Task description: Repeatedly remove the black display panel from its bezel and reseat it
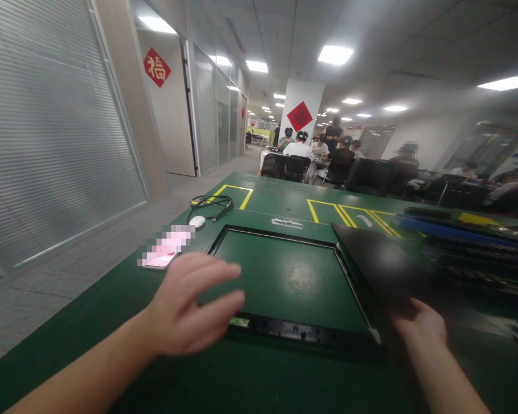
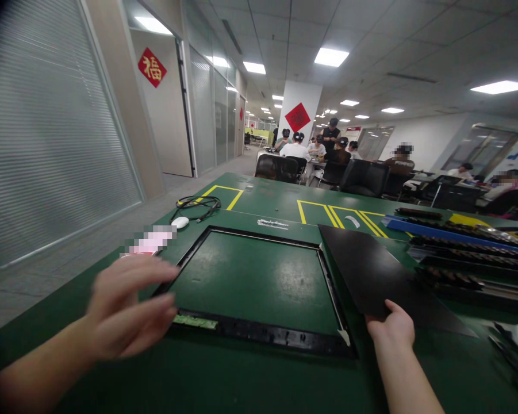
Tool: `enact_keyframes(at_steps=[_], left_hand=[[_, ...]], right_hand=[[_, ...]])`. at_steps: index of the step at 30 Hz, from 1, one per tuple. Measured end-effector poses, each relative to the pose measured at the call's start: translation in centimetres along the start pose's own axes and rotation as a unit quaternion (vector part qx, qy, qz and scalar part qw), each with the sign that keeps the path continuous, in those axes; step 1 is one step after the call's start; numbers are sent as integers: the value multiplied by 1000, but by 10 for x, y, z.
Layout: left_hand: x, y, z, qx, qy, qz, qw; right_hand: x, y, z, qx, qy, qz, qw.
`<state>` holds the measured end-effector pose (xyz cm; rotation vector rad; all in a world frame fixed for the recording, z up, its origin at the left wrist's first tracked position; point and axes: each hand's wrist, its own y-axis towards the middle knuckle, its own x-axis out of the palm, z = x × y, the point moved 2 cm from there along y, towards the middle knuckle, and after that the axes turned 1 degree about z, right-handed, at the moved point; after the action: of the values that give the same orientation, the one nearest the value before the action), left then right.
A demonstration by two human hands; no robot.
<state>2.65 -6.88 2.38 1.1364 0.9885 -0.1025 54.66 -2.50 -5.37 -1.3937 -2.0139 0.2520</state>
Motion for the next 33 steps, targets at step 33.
enact_keyframes(at_steps=[33], left_hand=[[38,8,-92,-345,41,-250,904]], right_hand=[[8,-22,1,1,33,22,999]])
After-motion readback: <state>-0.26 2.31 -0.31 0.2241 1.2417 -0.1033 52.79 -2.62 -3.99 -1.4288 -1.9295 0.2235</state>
